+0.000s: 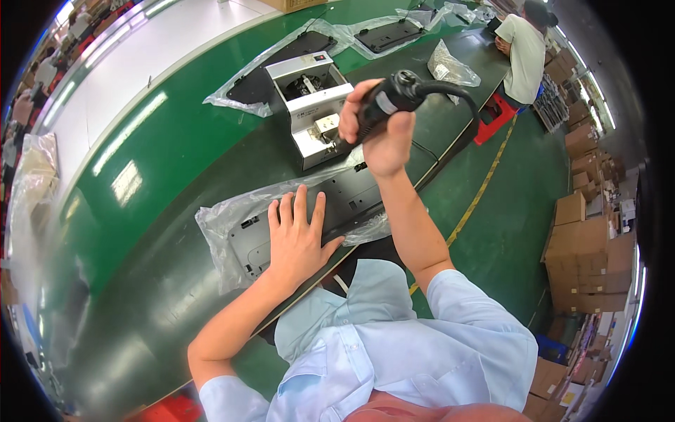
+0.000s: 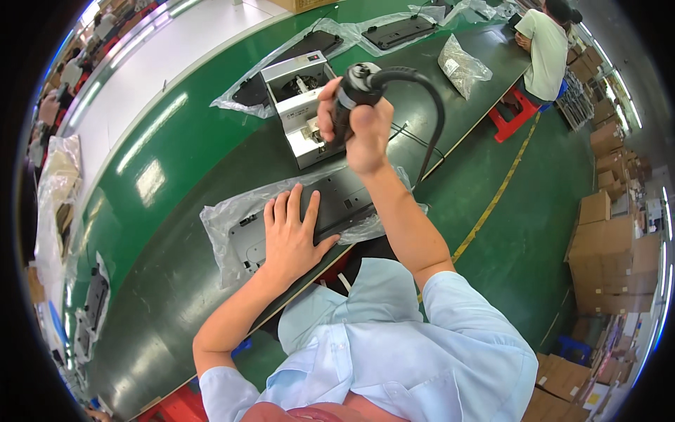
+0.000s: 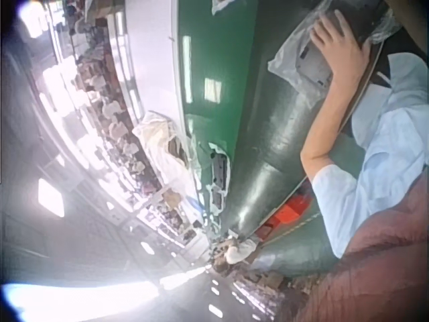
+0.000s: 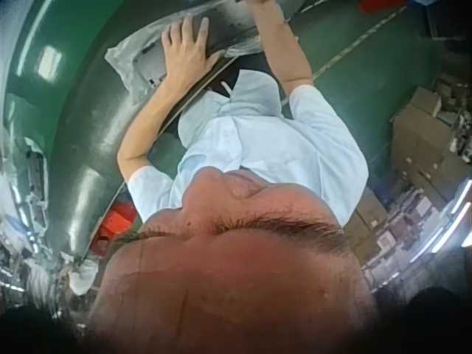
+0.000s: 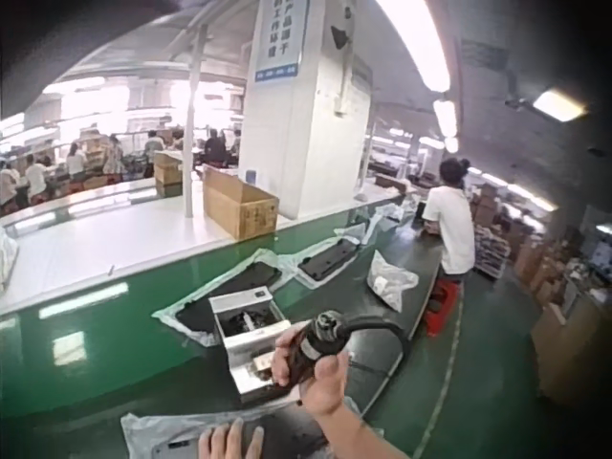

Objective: The person uses an electric screwdriver to drive screws into black plastic electronic housings on an assembly line conveyor, then moves the assembled pieces along the line.

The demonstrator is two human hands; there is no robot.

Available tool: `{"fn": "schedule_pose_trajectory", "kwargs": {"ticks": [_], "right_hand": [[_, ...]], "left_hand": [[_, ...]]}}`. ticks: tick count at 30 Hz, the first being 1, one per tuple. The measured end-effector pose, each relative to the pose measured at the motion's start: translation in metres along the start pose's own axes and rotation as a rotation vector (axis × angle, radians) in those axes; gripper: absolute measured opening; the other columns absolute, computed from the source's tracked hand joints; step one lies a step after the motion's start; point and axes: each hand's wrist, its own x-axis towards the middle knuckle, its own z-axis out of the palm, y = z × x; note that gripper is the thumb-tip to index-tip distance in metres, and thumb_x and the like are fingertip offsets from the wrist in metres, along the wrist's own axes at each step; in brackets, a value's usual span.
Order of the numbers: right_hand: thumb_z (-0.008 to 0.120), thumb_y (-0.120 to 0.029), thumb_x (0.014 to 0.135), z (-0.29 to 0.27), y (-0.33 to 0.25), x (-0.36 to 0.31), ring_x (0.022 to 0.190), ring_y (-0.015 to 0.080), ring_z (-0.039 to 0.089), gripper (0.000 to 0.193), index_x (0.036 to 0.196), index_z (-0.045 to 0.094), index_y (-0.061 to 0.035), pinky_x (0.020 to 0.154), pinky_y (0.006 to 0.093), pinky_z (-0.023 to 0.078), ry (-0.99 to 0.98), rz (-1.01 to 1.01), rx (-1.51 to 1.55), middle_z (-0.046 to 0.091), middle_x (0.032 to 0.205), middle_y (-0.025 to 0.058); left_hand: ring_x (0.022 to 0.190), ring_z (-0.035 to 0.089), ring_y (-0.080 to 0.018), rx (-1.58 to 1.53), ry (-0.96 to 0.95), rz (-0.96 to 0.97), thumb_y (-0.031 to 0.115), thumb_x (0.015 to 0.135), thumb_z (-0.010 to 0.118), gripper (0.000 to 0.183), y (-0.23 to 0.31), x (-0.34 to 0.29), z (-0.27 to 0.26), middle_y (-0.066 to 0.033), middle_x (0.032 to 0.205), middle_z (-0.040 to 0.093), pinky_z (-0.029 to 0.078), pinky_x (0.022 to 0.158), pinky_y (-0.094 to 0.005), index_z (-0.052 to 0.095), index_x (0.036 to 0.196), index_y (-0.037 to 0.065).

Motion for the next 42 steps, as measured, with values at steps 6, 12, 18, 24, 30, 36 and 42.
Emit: {"fn": "schedule_pose_trajectory", "kwargs": {"ticks": [6, 12, 18, 24, 30, 36, 42], "right_hand": [[0.057, -0.078, 0.09, 0.007, -0.003, -0.035, 0.057, 0.0153, 0.054, 0.085, 0.114, 0.055, 0.0034, 0.056, 0.0311, 0.045, -0.004, 0.146, 0.051, 0.057, 0.07, 0.0086], [0.063, -0.074, 0.09, 0.006, 0.018, -0.034, 0.056, 0.0114, 0.054, 0.079, 0.103, 0.059, 0.0034, 0.051, 0.025, 0.044, -0.021, 0.207, 0.104, 0.059, 0.068, 0.0083], [0.062, -0.078, 0.088, 0.009, 0.015, -0.034, 0.053, 0.0128, 0.053, 0.081, 0.102, 0.058, 0.002, 0.051, 0.027, 0.044, -0.063, 0.238, 0.085, 0.057, 0.066, 0.0075], [0.05, -0.084, 0.087, 0.013, -0.004, 0.001, 0.057, 0.0184, 0.051, 0.086, 0.109, 0.053, -0.001, 0.056, 0.034, 0.044, 0.073, -0.106, 0.036, 0.052, 0.067, 0.0077], [0.055, -0.078, 0.091, 0.002, 0.005, 0.001, 0.059, 0.0169, 0.052, 0.08, 0.113, 0.055, -0.0006, 0.058, 0.0328, 0.043, 0.001, 0.066, 0.003, 0.055, 0.071, 0.0081], [0.053, -0.08, 0.09, -0.012, -0.029, -0.058, 0.055, 0.0152, 0.049, 0.084, 0.113, 0.053, 0.0013, 0.055, 0.0317, 0.042, -0.006, 0.187, 0.011, 0.055, 0.07, 0.0086], [0.054, -0.079, 0.09, -0.019, -0.026, -0.073, 0.054, 0.015, 0.051, 0.082, 0.107, 0.053, 0.0008, 0.052, 0.0306, 0.043, 0.037, 0.234, 0.0, 0.055, 0.068, 0.0085]], "left_hand": [[0.133, 0.043, -0.0458, -0.015, -0.008, 0.006, 0.048, 0.077, 0.082, 0.084, -0.002, 0.001, 0.0, -0.0279, 0.149, 0.044, 0.03, 0.113, -0.0623, 0.057, 0.143, 0.002], [0.133, 0.043, -0.0436, -0.018, 0.003, -0.001, 0.048, 0.076, 0.082, 0.084, -0.002, 0.001, 0.0, -0.0263, 0.147, 0.045, 0.03, 0.113, -0.0608, 0.058, 0.142, 0.003], [0.133, 0.043, -0.0444, -0.008, 0.017, 0.004, 0.047, 0.077, 0.082, 0.083, -0.002, -0.001, 0.0, -0.027, 0.146, 0.046, 0.03, 0.113, -0.0606, 0.058, 0.142, 0.002], [0.133, 0.042, -0.0458, -0.006, 0.025, 0.027, 0.047, 0.077, 0.082, 0.083, -0.001, -0.003, 0.0, -0.0276, 0.148, 0.045, 0.03, 0.113, -0.0613, 0.058, 0.142, 0.001], [0.133, 0.042, -0.0464, -0.012, 0.037, 0.014, 0.047, 0.077, 0.082, 0.083, -0.005, -0.003, 0.003, -0.0272, 0.148, 0.044, 0.031, 0.113, -0.0615, 0.057, 0.142, 0.001], [0.133, 0.043, -0.0461, 0.004, 0.01, 0.011, 0.046, 0.077, 0.083, 0.083, -0.004, -0.002, 0.0, -0.0271, 0.149, 0.043, 0.031, 0.114, -0.0614, 0.057, 0.143, 0.002], [0.134, 0.043, -0.0448, -0.004, -0.007, 0.009, 0.045, 0.076, 0.084, 0.084, -0.001, 0.0, 0.0, -0.0264, 0.149, 0.044, 0.03, 0.114, -0.0611, 0.056, 0.143, 0.003]]}}
